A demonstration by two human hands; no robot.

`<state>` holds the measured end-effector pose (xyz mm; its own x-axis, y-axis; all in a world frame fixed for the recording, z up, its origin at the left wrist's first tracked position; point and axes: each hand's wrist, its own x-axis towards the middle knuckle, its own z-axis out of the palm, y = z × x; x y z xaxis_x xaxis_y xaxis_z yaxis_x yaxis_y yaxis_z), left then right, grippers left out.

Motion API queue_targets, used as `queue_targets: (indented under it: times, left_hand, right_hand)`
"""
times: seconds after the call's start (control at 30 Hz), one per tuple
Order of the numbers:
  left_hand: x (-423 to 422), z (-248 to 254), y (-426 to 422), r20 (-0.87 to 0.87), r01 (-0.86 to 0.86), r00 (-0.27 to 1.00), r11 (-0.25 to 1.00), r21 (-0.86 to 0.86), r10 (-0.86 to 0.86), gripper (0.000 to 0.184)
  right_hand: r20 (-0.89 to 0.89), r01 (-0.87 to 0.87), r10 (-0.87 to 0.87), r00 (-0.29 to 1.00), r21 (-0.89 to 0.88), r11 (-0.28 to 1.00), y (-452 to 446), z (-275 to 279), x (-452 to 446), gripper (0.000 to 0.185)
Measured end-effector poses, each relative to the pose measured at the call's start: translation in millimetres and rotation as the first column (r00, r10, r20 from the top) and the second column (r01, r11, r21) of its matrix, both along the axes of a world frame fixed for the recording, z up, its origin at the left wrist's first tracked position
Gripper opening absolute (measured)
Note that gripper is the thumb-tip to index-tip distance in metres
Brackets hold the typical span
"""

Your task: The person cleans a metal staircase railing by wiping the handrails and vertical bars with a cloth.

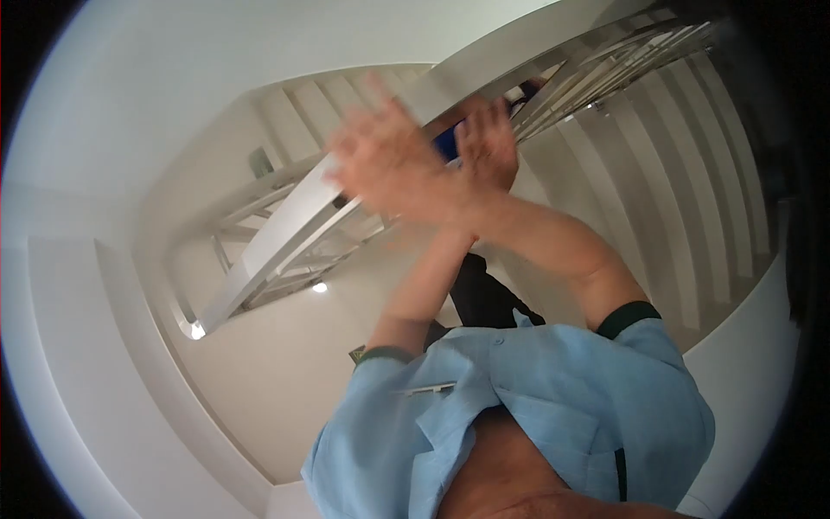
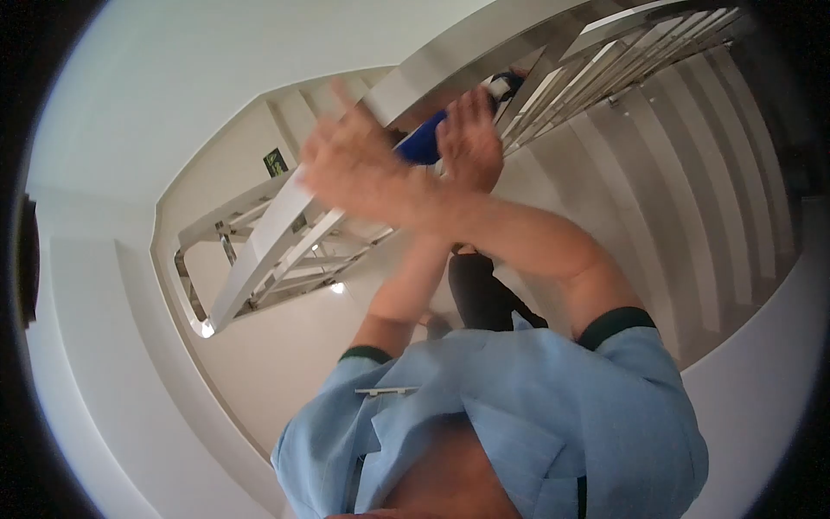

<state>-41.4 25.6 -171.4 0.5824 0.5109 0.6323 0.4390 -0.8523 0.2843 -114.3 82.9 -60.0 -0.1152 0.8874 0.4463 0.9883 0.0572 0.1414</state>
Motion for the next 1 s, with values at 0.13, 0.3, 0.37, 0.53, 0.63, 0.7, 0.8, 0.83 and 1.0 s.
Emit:
queue_targets:
  times: [0.13,0.3,0.37,0.53,0.63,0.7,0.8,0.83,1.0]
  left_hand:
    - [43,22,16,0.093,0.273,0.962,0.909,-0.315,-0.256,0.039]
    - [92,-62,32,0.622,0.406,0.749,0.899,-0.162,-0.227,0.025]
    - [39,-42,42,0.657,0.37,0.732,0.916,-0.158,-0.182,0.03]
    - [-119,-66,90,0.223,0.14,0.972,0.95,-0.278,-0.078,0.035]
    - [-249,-123,146,-0.039,-0.092,0.995,0.992,-0.081,0.089,0.05]
    - [-323,-176,168,-0.138,-0.146,0.983,0.977,-0.154,0.125,0.067]
    - [-430,-265,224,-0.189,-0.181,0.971,0.967,-0.179,0.147,0.091]
    - [-455,-280,238,-0.236,-0.204,0.956,0.971,-0.123,0.171,0.09]
    - [-499,-312,265,-0.238,-0.151,0.966,0.968,-0.2,0.102,0.086]
  right_hand:
    - [0.132,0.189,-0.202,0.971,0.099,0.977,-12,18,47,0.034]
    - [0.157,0.147,-0.193,0.969,0.267,0.952,-5,15,62,0.023]
    - [0.158,0.153,-0.198,0.967,0.257,0.954,-5,16,57,0.024]
    - [0.18,0.142,-0.184,0.966,0.221,0.965,2,25,47,0.025]
    - [0.174,0.182,-0.218,0.96,0.199,0.963,3,35,51,0.027]
    - [0.163,0.212,-0.242,0.957,0.177,0.961,-6,22,55,0.029]
    - [0.168,0.205,-0.229,0.959,0.152,0.967,1,17,55,0.032]
    - [0.172,0.19,-0.219,0.96,0.172,0.967,4,14,56,0.032]
    - [0.203,0.14,-0.185,0.962,0.217,0.966,-2,11,69,0.034]
